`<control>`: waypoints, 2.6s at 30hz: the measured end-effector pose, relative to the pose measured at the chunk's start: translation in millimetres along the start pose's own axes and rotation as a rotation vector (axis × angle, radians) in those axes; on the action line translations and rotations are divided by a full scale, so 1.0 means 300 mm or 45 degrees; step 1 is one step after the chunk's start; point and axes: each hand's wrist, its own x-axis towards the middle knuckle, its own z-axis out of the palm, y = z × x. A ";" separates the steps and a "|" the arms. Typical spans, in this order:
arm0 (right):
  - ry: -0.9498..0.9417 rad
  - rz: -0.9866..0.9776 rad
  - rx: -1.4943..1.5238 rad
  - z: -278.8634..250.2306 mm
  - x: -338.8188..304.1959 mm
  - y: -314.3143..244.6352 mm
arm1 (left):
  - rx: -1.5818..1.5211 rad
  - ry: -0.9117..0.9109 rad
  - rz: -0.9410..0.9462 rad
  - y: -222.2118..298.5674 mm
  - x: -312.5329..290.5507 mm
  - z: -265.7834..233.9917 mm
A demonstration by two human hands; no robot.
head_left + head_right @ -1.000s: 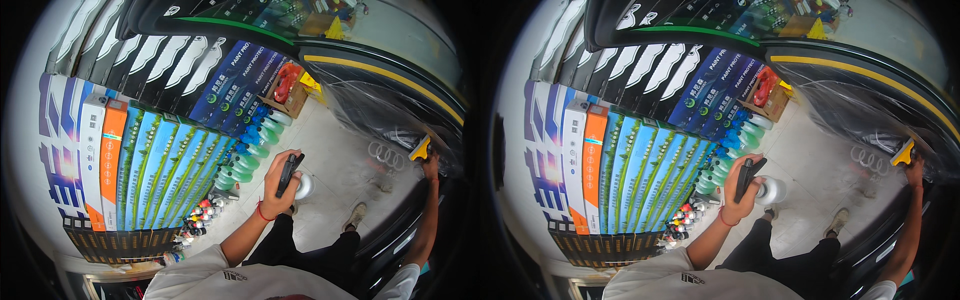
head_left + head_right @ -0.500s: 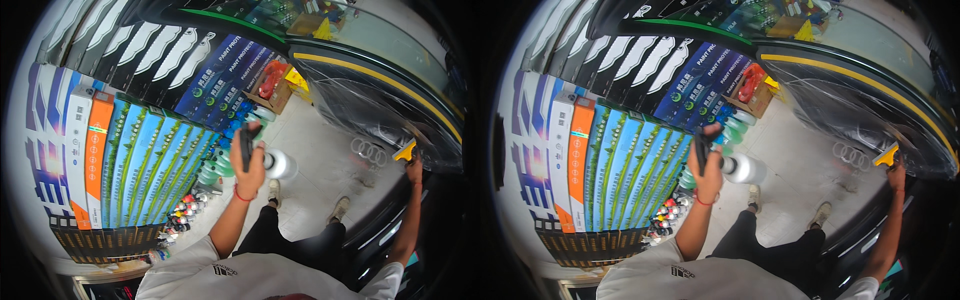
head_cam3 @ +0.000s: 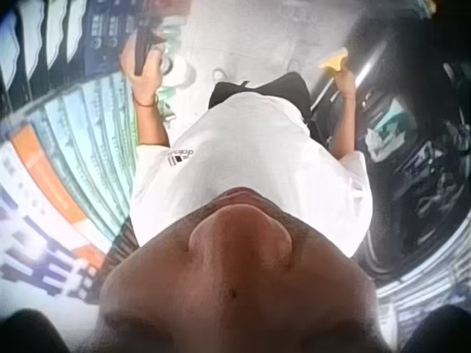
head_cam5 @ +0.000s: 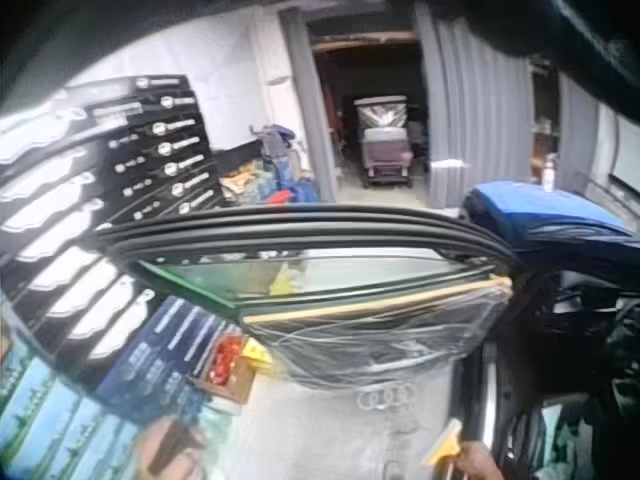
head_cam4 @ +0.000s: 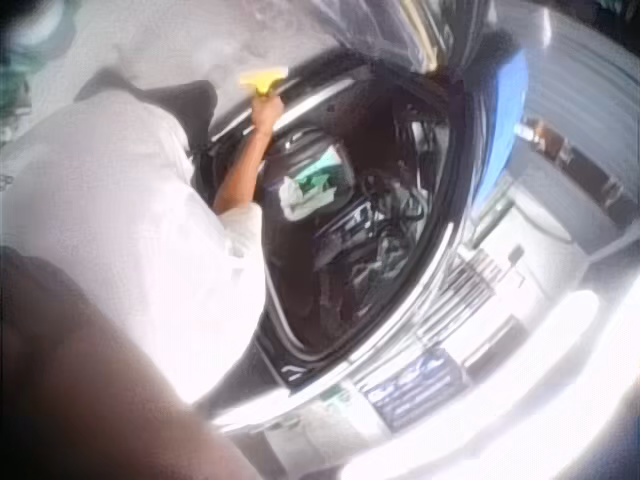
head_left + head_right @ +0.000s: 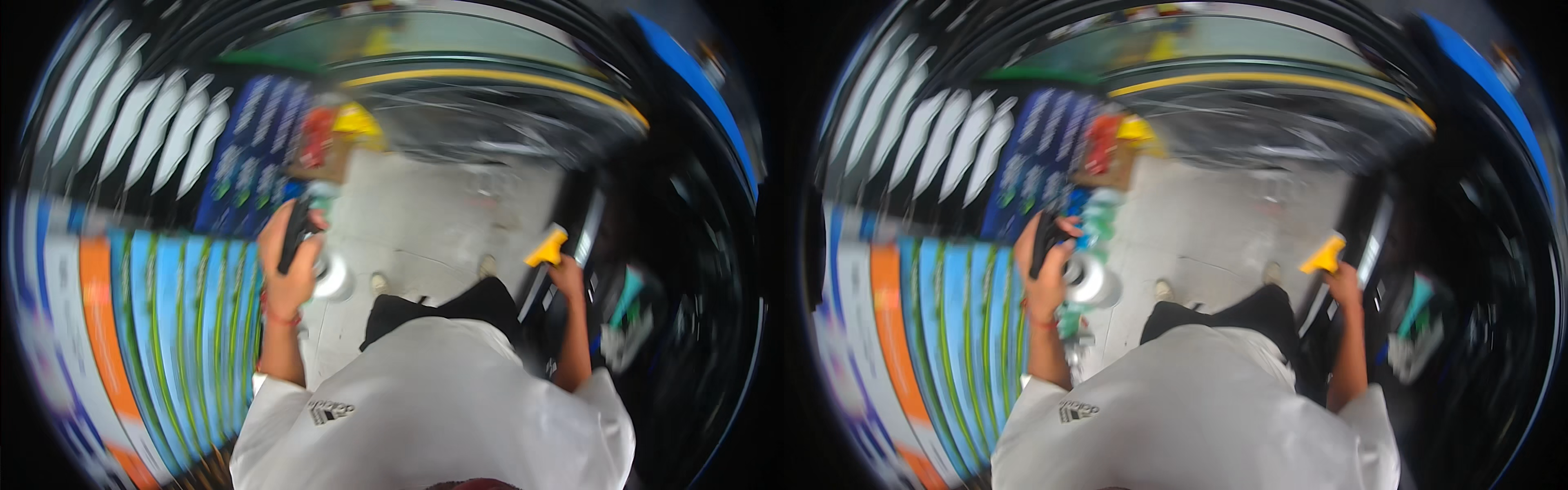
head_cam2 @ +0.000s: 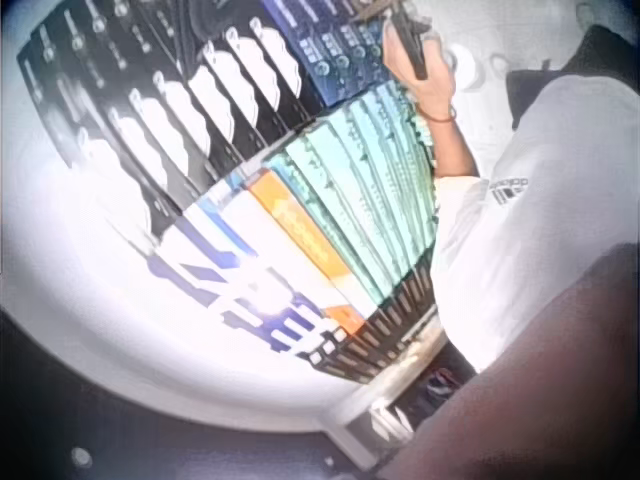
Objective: The person applies a protective film to a car's side window. They use a spray bottle to wet the surface and a squeegee to smooth the film, removing bubbles and excess liquid. The person also uses a cloth to wipe the edges and a knife to trim the film.
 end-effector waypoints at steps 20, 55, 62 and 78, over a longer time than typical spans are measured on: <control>0.697 0.512 0.406 0.296 -0.888 -0.302 | -0.539 -0.837 0.147 0.148 0.483 1.136; -0.400 -0.897 -0.456 0.233 0.244 -1.373 | -0.169 -0.263 -0.125 -0.223 -0.114 -0.205; 0.055 -1.113 -0.045 0.150 0.290 -1.565 | -0.321 0.051 -0.308 -0.382 -0.284 -0.271; 0.184 -1.035 -0.141 -0.095 0.487 -2.065 | -0.611 0.017 -1.057 -0.668 -0.370 0.036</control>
